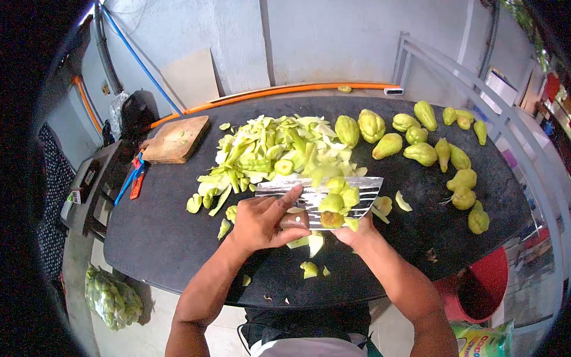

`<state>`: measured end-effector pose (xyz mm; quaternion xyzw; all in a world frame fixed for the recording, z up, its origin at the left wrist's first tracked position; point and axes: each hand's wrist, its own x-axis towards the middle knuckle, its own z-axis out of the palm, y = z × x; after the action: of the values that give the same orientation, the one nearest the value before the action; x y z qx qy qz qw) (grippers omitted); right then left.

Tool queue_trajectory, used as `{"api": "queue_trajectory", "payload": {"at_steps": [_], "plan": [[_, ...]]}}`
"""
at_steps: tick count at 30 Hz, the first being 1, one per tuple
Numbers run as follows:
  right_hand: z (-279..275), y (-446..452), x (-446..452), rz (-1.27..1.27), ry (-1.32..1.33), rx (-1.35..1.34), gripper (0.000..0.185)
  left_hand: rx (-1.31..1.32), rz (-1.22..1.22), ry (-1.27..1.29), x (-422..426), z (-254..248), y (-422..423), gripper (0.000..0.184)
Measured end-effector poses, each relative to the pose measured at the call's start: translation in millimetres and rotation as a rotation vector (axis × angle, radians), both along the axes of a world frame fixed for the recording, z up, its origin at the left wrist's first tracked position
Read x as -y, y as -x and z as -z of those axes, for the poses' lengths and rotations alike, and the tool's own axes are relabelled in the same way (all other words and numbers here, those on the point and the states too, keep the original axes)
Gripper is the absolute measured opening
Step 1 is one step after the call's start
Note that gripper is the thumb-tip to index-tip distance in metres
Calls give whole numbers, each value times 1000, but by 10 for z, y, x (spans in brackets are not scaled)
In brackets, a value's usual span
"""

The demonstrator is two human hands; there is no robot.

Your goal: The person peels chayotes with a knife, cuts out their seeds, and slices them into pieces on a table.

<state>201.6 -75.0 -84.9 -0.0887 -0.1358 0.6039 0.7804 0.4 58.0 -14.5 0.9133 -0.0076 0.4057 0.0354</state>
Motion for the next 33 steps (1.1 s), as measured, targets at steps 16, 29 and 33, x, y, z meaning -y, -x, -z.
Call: {"api": "queue_trajectory", "payload": {"at_steps": [16,29,33], "plan": [[-231,-32,77,136,37,594,52,-106,27,339,-128,-70,125,71],[-590,36,57,174,85,570,45,-295,-206,646,-229,-74,152,59],[-411,-18,-33,46,46,205,46,-239,-169,497,37,-100,51,65]]}}
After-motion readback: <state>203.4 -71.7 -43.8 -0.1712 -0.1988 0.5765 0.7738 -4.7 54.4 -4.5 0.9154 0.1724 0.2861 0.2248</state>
